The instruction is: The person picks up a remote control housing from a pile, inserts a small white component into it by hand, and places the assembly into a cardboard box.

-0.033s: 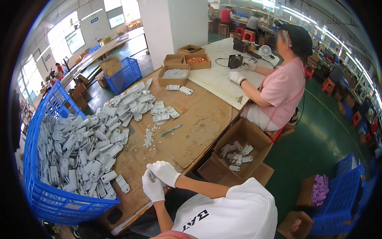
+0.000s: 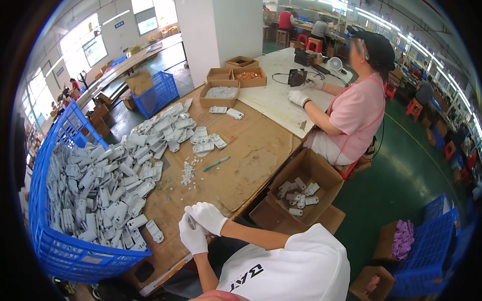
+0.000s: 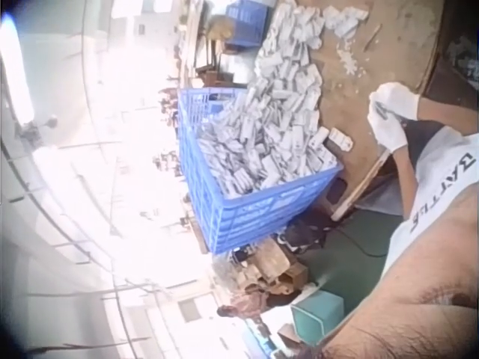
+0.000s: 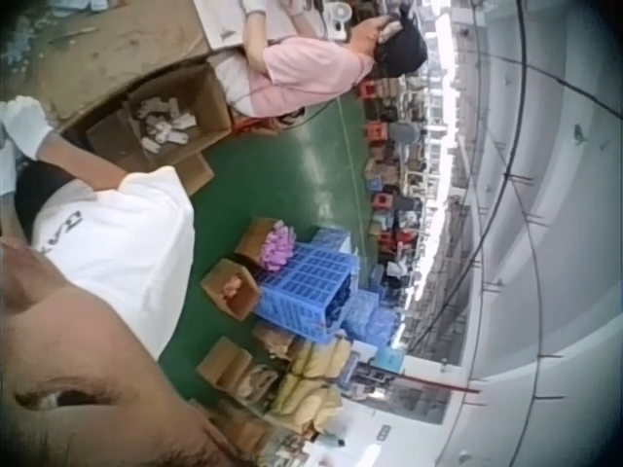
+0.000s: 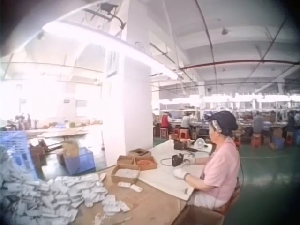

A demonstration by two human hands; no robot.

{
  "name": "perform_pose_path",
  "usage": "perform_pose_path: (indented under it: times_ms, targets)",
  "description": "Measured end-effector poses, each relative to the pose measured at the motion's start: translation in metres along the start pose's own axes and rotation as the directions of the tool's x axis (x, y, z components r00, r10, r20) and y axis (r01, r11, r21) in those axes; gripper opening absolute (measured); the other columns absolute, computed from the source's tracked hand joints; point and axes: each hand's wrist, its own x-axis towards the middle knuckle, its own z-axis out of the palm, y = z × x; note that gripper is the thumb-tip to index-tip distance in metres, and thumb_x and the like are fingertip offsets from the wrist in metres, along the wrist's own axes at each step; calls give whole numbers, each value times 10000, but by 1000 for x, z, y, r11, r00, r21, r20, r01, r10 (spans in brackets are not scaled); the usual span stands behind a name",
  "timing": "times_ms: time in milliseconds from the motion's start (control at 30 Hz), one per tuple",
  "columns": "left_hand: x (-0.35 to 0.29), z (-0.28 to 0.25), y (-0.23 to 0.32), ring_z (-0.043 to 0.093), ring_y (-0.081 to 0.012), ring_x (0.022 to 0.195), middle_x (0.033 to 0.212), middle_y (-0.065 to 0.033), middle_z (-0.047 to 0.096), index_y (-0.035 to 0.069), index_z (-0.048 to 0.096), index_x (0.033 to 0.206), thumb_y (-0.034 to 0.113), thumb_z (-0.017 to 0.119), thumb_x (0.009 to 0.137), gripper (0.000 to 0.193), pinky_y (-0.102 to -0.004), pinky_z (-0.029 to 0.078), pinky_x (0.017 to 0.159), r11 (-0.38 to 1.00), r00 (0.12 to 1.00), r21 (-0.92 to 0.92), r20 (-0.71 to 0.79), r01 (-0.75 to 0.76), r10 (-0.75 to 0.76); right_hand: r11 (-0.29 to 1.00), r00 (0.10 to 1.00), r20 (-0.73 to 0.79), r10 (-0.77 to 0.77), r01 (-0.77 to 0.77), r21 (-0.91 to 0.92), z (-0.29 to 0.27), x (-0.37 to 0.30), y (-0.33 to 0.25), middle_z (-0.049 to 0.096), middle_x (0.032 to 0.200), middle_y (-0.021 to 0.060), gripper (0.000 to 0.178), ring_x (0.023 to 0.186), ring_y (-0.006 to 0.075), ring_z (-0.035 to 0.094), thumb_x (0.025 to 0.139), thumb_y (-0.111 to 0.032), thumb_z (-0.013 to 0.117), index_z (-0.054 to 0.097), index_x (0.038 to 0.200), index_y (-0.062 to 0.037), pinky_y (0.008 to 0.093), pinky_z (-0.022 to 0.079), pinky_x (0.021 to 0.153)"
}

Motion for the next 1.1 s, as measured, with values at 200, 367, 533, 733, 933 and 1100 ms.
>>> perform_pose_path:
  times_ms: [200, 367, 533, 733, 933, 1100]
  targets:
    - [-1, -1, -2, 648, -331, 1009, 1102, -122, 646, 73, 636, 1189, 105, 656, 868, 323, -406, 519, 858, 996, 998, 61, -19, -59, 60, 986, 998, 33, -47, 52, -160, -5, 10, 3, 569, 765, 36, 244, 765, 210, 630, 799, -171, 639, 528, 1012, -126, 336, 512, 656]
    - [2, -8, -5, 664, -329, 952, 1033, -127, 658, 73, 666, 1144, 139, 683, 859, 293, -414, 533, 815, 990, 990, 0, 16, -142, 142, 972, 997, 30, -73, 78, -220, -21, 24, 12, 574, 794, 32, 191, 748, 224, 632, 799, -178, 638, 537, 953, -126, 340, 516, 676]
    - [0, -9, -4, 668, -325, 949, 1022, -136, 668, 68, 678, 1143, 66, 658, 820, 323, -399, 529, 825, 987, 987, 39, 29, -158, 157, 984, 959, 225, -174, 176, 10, -10, 22, 34, 639, 855, 58, 353, 802, 257, 669, 764, -232, 736, 593, 1067, -118, 364, 538, 733]
    - [1, -16, -13, 669, -319, 938, 1004, -138, 669, 55, 684, 1120, 55, 669, 793, 327, -390, 526, 819, 988, 989, -48, 15, -144, 145, 776, 781, 624, -10, -387, 497, -28, 30, 36, 709, 851, 83, 193, 727, 181, 683, 867, -168, 668, 661, 1010, -38, 303, 547, 693]
    - [4, -33, -10, 670, -328, 899, 963, -132, 672, 89, 698, 1098, 113, 678, 794, 306, -399, 527, 792, 981, 969, 56, 174, -187, 174, 529, 752, 657, -44, -541, 654, -1, -4, 45, 677, 782, 35, 177, 664, 99, 628, 925, -193, 629, 665, 997, -35, 264, 535, 635]
    - [9, -47, -20, 669, -343, 845, 920, -132, 675, 119, 710, 1083, 144, 669, 787, 299, -419, 532, 749, 961, 908, 45, 342, -273, 241, 594, 637, 771, -3, -619, 514, -27, 1, 27, 664, 741, 44, 177, 626, 106, 620, 913, -191, 601, 640, 934, -20, 275, 519, 583]
